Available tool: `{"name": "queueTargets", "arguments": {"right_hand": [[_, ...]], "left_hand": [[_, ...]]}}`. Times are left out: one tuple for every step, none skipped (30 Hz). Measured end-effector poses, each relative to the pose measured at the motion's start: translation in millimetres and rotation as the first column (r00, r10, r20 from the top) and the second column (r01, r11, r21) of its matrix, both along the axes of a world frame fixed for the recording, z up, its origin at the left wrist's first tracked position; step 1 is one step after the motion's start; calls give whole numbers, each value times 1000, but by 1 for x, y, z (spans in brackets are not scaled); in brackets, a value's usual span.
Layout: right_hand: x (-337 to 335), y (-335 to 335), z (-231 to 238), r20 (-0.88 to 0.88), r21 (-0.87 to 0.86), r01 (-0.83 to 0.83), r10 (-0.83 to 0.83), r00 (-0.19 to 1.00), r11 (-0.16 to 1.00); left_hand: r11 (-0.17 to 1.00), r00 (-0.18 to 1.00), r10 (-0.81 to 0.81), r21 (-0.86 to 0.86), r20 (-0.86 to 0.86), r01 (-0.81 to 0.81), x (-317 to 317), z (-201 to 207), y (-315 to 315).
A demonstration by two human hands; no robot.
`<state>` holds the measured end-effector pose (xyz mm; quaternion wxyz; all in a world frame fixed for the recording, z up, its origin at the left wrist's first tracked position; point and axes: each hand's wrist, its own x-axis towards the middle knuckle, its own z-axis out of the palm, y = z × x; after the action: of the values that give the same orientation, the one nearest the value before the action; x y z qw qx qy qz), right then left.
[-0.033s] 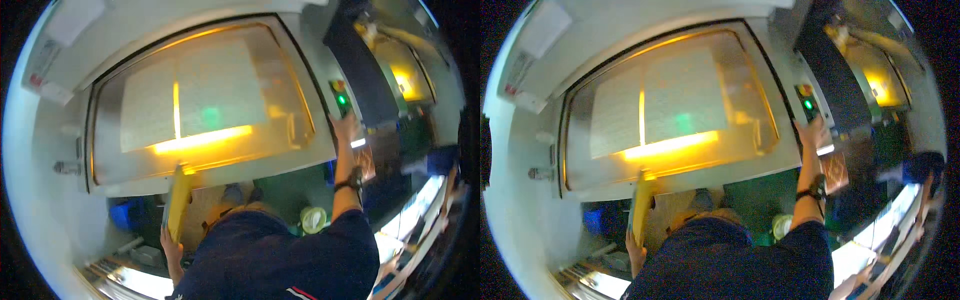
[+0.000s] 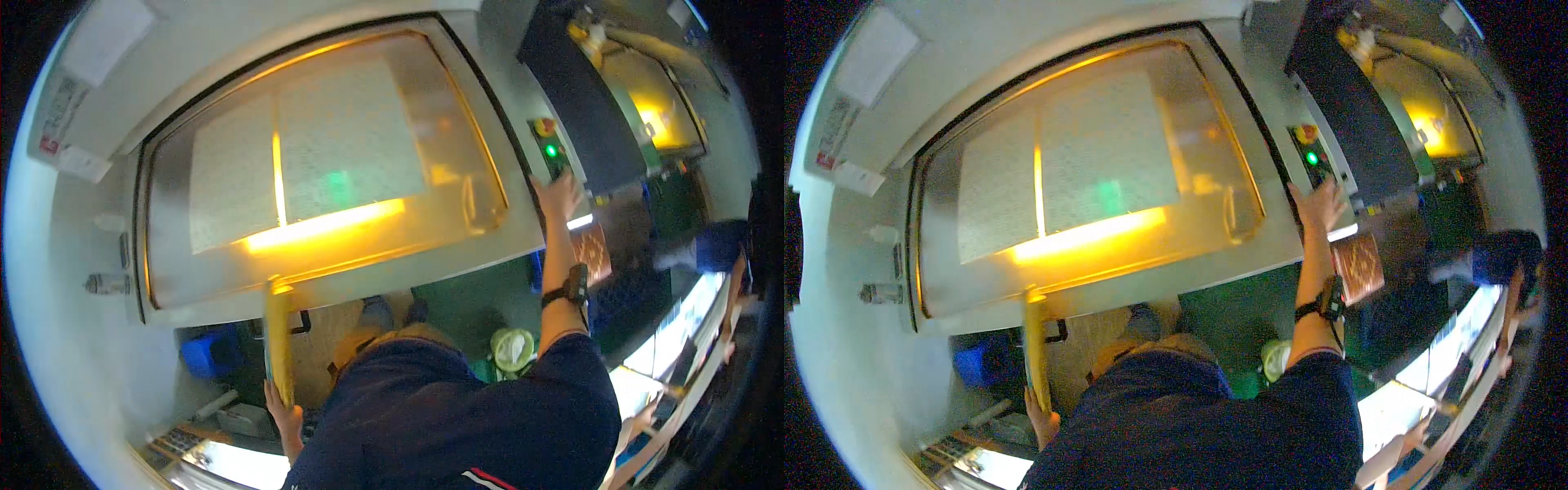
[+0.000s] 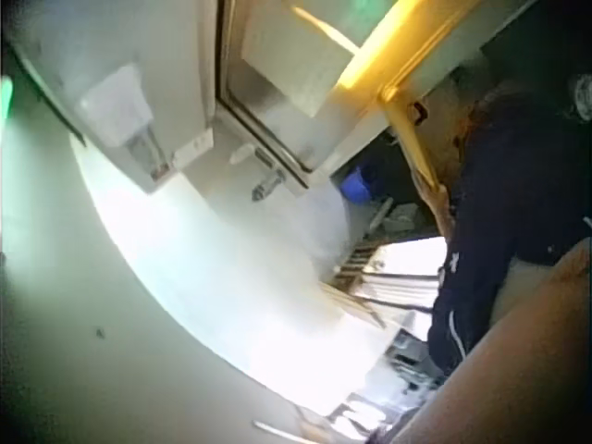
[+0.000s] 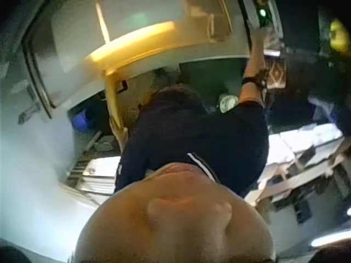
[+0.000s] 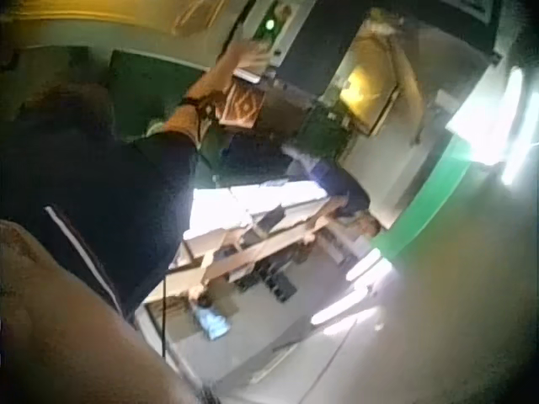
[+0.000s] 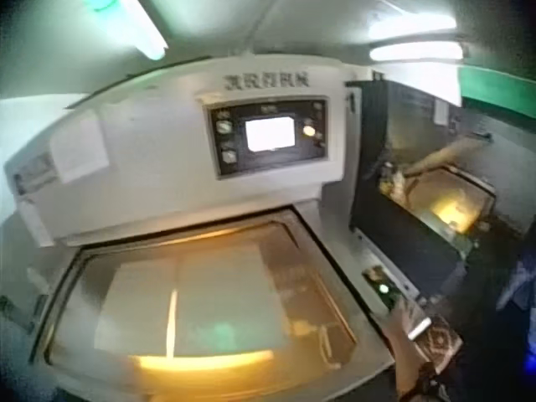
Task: The person is operating an exposure machine to process large industrial sheets, placing them in the machine, securing them, and then sorting them at a workstation.
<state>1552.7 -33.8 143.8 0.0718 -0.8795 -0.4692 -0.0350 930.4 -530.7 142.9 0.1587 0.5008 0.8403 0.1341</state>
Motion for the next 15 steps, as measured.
{"name": "queueTargets", "arguments": {"right_hand": [[-8,-1,3,-40,16,2,-1,999,1000],[-11,-5,3,-42,1,17,-17,999,1000],[-9,-7,6,-46,-11,18,-19,999,1000],[-10,-9,9,-51,-24,12,-13,999,1000],[-12,-8,17,-72,-46,20,-23,997,999],[-9,-10,14,-61,-52,31,-34,998,998],[-6,-11,12,-32,-60,34,-36,999,998],[-4,-10,13,-3,-65,35,-36,999,997],[-6,-7,14,0,-68,34,-34,999,997],[-7,-3,16,-13,-144,28,-30,999,989],[-11,0,19,-26,-219,20,-26,999,976],[-21,5,20,-21,-221,7,-12,1000,975],[-34,12,21,20,-326,31,-26,999,945],[-49,18,21,64,-428,57,-32,997,902],[-77,9,7,60,-285,-102,123,991,953]], "left_hand": [[989,985,94,102,148,-110,-1,-21,-44],[952,937,179,188,302,-242,-2,-34,-69],[937,894,271,114,358,-330,2,-39,-82],[915,844,377,-11,382,-404,10,-39,-95],[885,800,458,-113,388,-452,14,-43,-103],[867,778,498,-189,384,-461,17,-45,-107],[855,766,519,-250,378,-455,17,-47,-110],[849,761,526,-289,381,-442,14,-50,-110],[843,757,533,-317,377,-435,10,-51,-110],[842,759,531,-339,378,-420,4,-52,-110],[842,759,528,-354,380,-408,-6,-55,-108],[846,768,516,-368,379,-386,-19,-55,-103],[843,773,514,-385,373,-375,-30,-54,-96],[847,790,496,-400,359,-350,-45,-56,-83],[844,814,479,-428,328,-324,-60,-54,-62]]}}
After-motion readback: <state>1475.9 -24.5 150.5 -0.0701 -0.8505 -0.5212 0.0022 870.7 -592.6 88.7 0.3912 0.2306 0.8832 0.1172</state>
